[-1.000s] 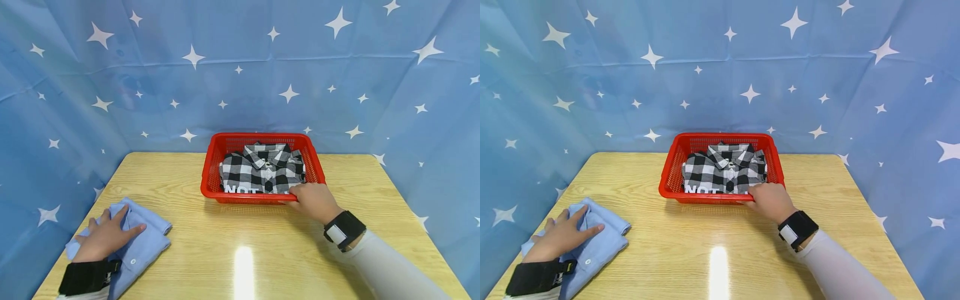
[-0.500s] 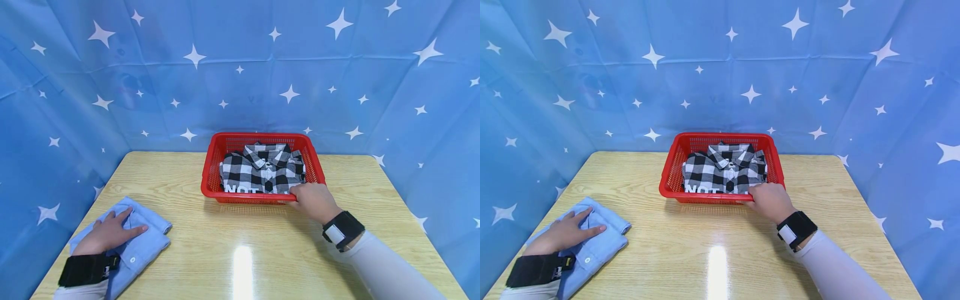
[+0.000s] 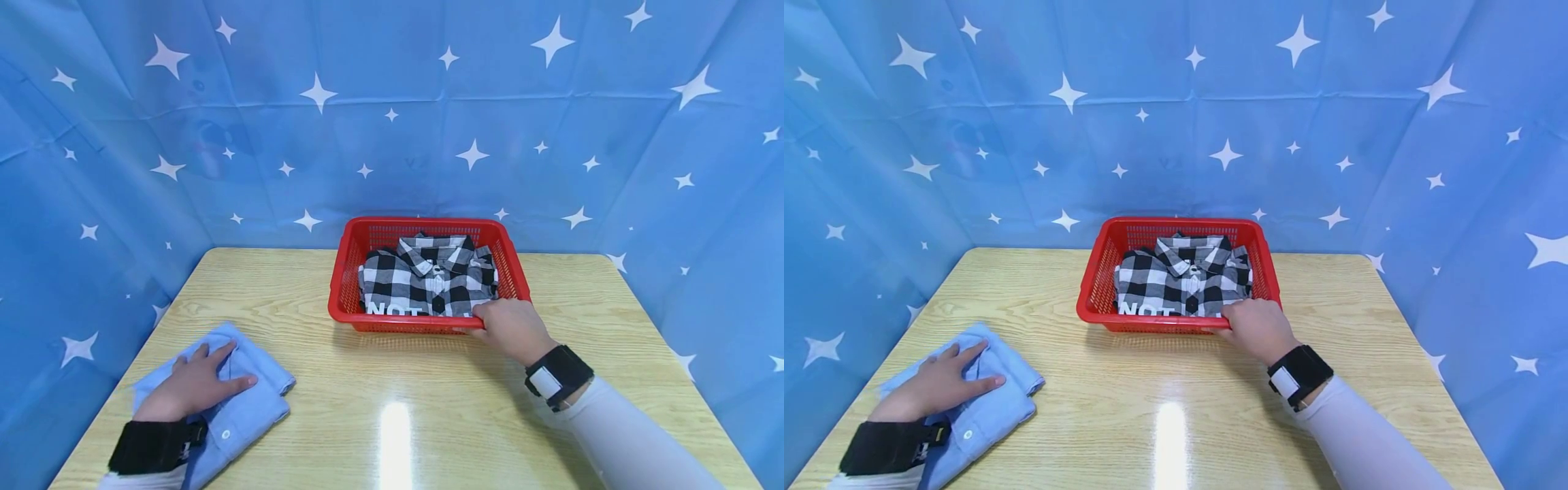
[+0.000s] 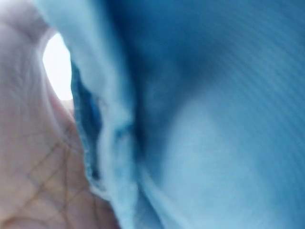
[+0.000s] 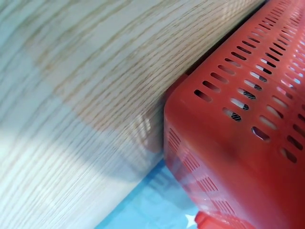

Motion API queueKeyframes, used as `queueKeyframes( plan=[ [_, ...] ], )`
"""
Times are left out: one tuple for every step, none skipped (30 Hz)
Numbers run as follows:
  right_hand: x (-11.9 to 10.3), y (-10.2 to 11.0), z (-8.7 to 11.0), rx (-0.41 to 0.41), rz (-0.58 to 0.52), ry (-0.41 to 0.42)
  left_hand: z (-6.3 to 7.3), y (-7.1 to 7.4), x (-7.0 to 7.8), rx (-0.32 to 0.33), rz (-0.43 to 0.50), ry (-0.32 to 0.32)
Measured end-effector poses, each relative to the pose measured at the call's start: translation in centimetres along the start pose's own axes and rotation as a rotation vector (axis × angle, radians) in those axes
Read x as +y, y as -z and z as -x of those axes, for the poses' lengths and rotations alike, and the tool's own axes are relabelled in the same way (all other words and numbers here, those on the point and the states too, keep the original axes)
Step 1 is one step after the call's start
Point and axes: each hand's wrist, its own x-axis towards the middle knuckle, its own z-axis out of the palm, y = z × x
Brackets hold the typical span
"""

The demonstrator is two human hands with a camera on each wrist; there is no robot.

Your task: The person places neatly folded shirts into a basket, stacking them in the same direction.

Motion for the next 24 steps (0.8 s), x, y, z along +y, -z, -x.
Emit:
queueKeyframes(
  plan=[
    [0.0,0.0,0.0,0.002,-0.002,-0.002,0.0,-0.1,0.4,0.003,-0.003,-0.005],
    [0.0,0.0,0.0,0.004,-0.003,-0.002,0.0,-0.3,0.8,0.004,-0.002,-0.006],
    [0.0,-0.1,0.0,0.005,-0.003,-0.002,0.1,-0.4,1.2,0.005,0.0,-0.004],
    [0.0,-0.1,0.0,0.007,-0.005,-0.002,0.1,-0.5,1.7,0.006,0.0,-0.003],
    [0.0,-0.2,0.0,0.009,-0.006,-0.001,0.2,-0.6,2.2,0.007,-0.001,-0.003],
    [0.0,-0.2,0.0,0.012,-0.008,0.0,0.2,-0.8,2.6,0.01,-0.003,-0.002],
    [0.0,-0.2,0.0,0.013,-0.01,0.001,0.2,-0.9,3.1,0.01,-0.006,-0.001],
    [0.0,-0.2,0.0,0.015,-0.013,0.003,0.2,-0.9,3.6,0.008,-0.007,0.001],
    [0.1,-0.2,0.0,0.017,-0.015,0.004,0.2,-1.0,4.0,0.009,-0.011,0.0],
    [0.1,-0.3,0.0,0.02,-0.016,0.006,0.2,-1.2,4.4,0.011,-0.016,-0.008],
    [0.1,-0.3,0.0,0.023,-0.018,0.008,0.3,-1.3,4.8,0.01,-0.018,-0.012],
    [0.1,-0.3,0.0,0.023,-0.019,0.01,0.3,-1.4,5.1,0.009,-0.023,-0.017],
    [0.1,-0.3,0.1,0.024,-0.019,0.01,0.3,-1.5,5.5,0.008,-0.029,-0.02],
    [0.2,-0.2,0.1,0.023,-0.018,0.011,0.3,-1.6,5.9,0.009,-0.034,-0.026],
    [0.2,-0.2,0.1,0.021,-0.017,0.01,0.3,-1.8,6.3,0.01,-0.038,-0.035],
    [0.1,-0.2,0.1,0.019,-0.016,0.009,0.3,-1.9,6.7,0.011,-0.042,-0.044],
    [0.1,-0.2,0.1,0.017,-0.015,0.007,0.3,-2.0,7.2,0.01,-0.045,-0.048],
    [0.1,-0.1,0.1,0.016,-0.015,0.006,0.3,-2.2,7.6,0.009,-0.052,-0.054],
    [0.1,-0.1,0.1,0.017,-0.015,0.005,0.4,-2.3,8.0,0.009,-0.055,-0.059],
    [0.1,-0.1,0.1,0.019,-0.013,0.005,0.4,-2.4,8.4,0.007,-0.058,-0.066],
    [0.0,-0.1,0.1,0.022,-0.013,0.006,0.5,-2.6,8.8,0.005,-0.062,-0.071],
    [0.0,-0.1,0.1,0.026,-0.012,0.008,0.6,-2.7,9.2,0.001,-0.065,-0.074],
    [0.0,-0.1,0.1,0.03,-0.012,0.009,0.6,-2.9,9.7,-0.002,-0.069,-0.079],
    [-0.1,-0.1,0.1,0.034,-0.01,0.011,0.7,-3.0,10.1,-0.005,-0.073,-0.086]
  ],
)
